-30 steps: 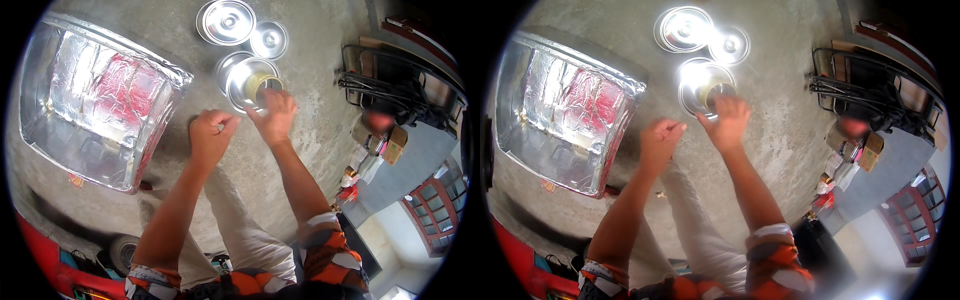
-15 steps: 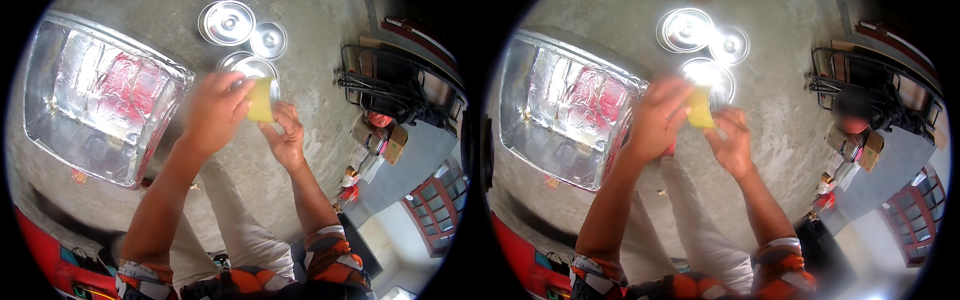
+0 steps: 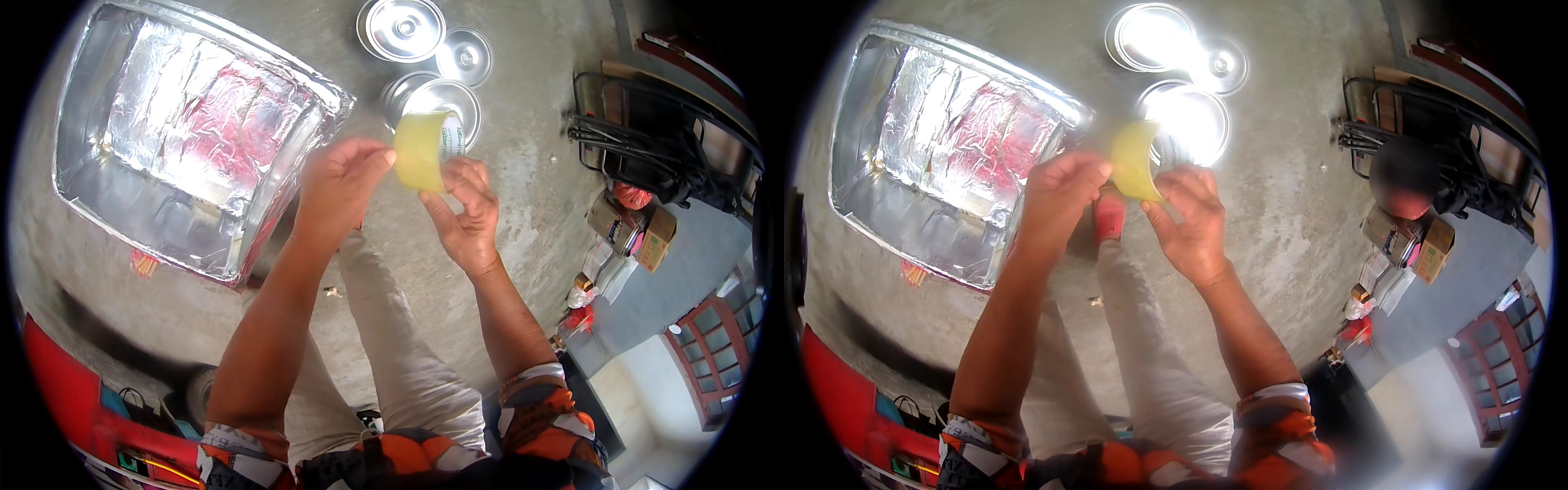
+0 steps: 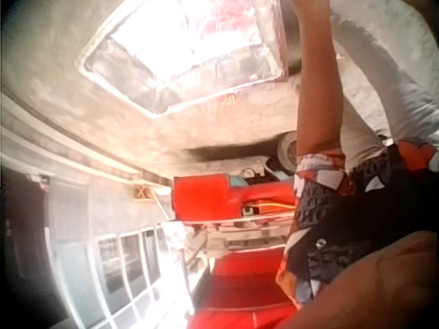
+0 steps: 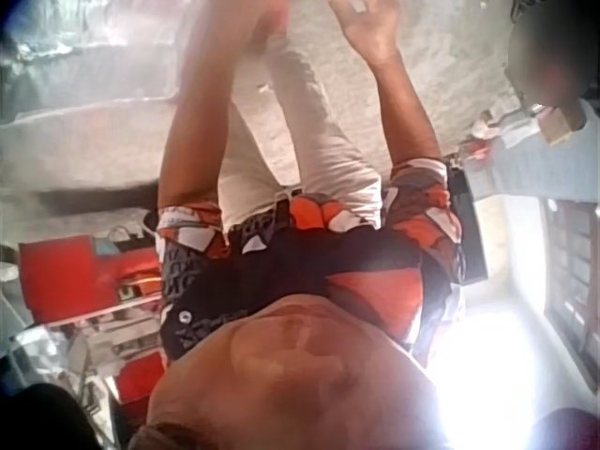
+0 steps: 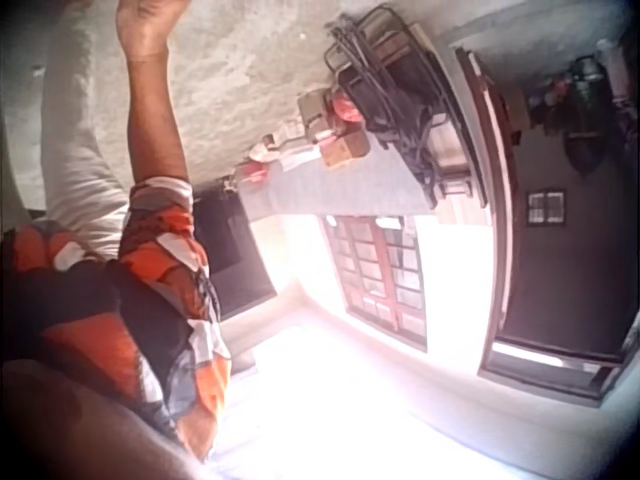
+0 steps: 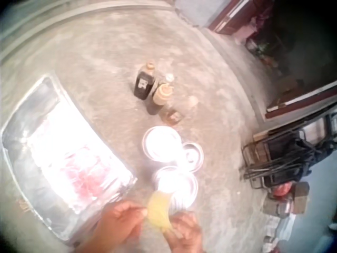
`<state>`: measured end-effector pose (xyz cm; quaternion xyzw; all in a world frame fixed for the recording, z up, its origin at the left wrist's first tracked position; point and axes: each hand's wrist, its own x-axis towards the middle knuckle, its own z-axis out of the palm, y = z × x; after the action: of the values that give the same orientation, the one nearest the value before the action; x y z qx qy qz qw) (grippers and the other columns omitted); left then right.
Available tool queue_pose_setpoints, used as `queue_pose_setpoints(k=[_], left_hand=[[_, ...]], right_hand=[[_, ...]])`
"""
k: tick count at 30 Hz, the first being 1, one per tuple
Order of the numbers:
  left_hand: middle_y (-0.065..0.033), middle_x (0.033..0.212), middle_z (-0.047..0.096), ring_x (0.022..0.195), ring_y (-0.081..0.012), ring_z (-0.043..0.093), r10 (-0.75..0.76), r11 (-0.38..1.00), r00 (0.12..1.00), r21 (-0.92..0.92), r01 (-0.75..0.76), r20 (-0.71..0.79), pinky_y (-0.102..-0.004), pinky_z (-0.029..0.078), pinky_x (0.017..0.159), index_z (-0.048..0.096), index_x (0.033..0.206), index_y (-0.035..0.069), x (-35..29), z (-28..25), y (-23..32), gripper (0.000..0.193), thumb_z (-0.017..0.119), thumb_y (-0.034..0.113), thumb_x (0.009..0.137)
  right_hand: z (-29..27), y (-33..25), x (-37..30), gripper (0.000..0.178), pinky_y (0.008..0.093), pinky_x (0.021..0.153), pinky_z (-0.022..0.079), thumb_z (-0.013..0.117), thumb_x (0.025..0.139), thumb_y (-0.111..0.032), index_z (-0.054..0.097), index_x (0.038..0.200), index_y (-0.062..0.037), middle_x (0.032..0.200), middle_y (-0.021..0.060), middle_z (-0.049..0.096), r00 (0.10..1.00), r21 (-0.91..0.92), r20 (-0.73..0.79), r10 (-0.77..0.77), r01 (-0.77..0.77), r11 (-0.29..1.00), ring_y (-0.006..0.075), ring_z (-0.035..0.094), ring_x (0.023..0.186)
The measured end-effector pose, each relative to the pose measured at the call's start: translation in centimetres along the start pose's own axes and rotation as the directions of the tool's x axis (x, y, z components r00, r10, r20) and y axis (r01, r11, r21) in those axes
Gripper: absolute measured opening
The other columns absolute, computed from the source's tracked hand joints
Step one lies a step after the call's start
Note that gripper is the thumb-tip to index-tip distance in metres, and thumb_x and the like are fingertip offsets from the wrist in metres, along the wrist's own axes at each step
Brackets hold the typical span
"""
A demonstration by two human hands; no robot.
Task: The person wipes the inside of a large rectangular metal tray with a cloth, then sprays it with a cleaning solution and wipes again. They apply clear tape to the tray's surface and edges, smoothing it down with their hands.
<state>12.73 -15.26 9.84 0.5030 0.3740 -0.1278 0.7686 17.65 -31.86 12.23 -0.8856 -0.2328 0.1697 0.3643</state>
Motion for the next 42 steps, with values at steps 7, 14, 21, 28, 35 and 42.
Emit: queue_pose_setpoints(k=[7, 14, 21, 28, 35, 42], left_hand=[[-0.0019, 0.064, 0.054, 0.052, -0.0074, 0.048, 0.512, 0.781, 0.858, 0.442, -0.442, -0.045, -0.0233, 0.036, 0.044, 0.060, 0.078, 0.002, -0.6, -1.2, -1.3, 0.005, 0.061, 0.007, 0.076], [-0.0047, 0.066, 0.052, 0.052, -0.0132, 0.046, 0.575, 0.789, 0.812, 0.328, -0.519, -0.099, -0.0249, 0.037, 0.047, 0.057, 0.077, 0.003, -2.9, -1.6, -2.3, 0.008, 0.061, -0.001, 0.071], [-0.0039, 0.069, 0.055, 0.054, -0.0108, 0.045, 0.599, 0.785, 0.787, 0.298, -0.542, -0.148, -0.0217, 0.037, 0.049, 0.057, 0.076, 0.004, -5.7, -2.0, -4.2, 0.009, 0.061, -0.003, 0.070], [-0.0039, 0.082, 0.057, 0.069, -0.0086, 0.050, 0.479, 0.863, 0.854, 0.283, -0.417, -0.203, -0.0202, 0.041, 0.062, 0.058, 0.083, 0.001, -7.4, -4.3, -5.4, 0.008, 0.058, -0.003, 0.076], [-0.0030, 0.088, 0.058, 0.073, -0.0083, 0.052, 0.274, 0.944, 0.921, 0.259, -0.203, -0.276, -0.0200, 0.043, 0.065, 0.058, 0.090, 0.001, -7.9, -7.0, -5.8, 0.015, 0.061, -0.002, 0.075], [-0.0050, 0.096, 0.059, 0.080, -0.0169, 0.052, 0.341, 0.872, 0.930, 0.414, -0.260, -0.134, -0.0309, 0.042, 0.071, 0.057, 0.105, 0.007, -6.5, -9.0, -5.3, 0.044, 0.071, 0.015, 0.064]], right_hand=[[1.2, -0.9, -0.4, 0.021, 0.0345, 0.074, 0.041, 0.069, 0.064, -0.001, 0.062, 0.083, -0.0039, 0.086, 0.0077, 0.060, 0.999, 0.015, 0.049, -0.008, 0.007, 1.000, 0.0260, 0.053, 0.082], [1.6, -1.4, -1.1, 0.021, 0.0334, 0.076, 0.039, 0.070, 0.065, -0.003, 0.063, 0.084, -0.0065, 0.079, 0.0075, 0.061, 0.979, 0.075, 0.198, 0.056, -0.072, 0.995, 0.0243, 0.054, 0.077], [2.7, -1.0, -2.9, 0.029, 0.0304, 0.072, 0.041, 0.068, 0.068, -0.003, 0.061, 0.096, -0.0069, 0.077, 0.0064, 0.060, 0.935, 0.224, 0.249, 0.250, -0.307, 0.925, 0.0188, 0.053, 0.075], [3.7, -3.3, -2.9, 0.044, 0.0276, 0.082, 0.042, 0.062, 0.072, 0.002, 0.052, 0.115, -0.0044, 0.100, 0.0102, 0.059, 0.860, 0.354, 0.413, 0.299, -0.455, 0.817, 0.0169, 0.055, 0.091], [5.4, -4.1, -3.1, 0.041, 0.0281, 0.085, 0.042, 0.059, 0.073, 0.006, 0.053, 0.113, -0.0041, 0.105, 0.0112, 0.058, 0.867, 0.429, 0.428, 0.255, -0.443, 0.787, 0.0186, 0.056, 0.098], [6.2, -4.5, -3.1, 0.039, 0.0286, 0.082, 0.043, 0.058, 0.073, 0.006, 0.054, 0.110, -0.0047, 0.101, 0.0120, 0.059, 0.876, 0.378, 0.442, 0.193, -0.377, 0.845, 0.0201, 0.057, 0.094]])
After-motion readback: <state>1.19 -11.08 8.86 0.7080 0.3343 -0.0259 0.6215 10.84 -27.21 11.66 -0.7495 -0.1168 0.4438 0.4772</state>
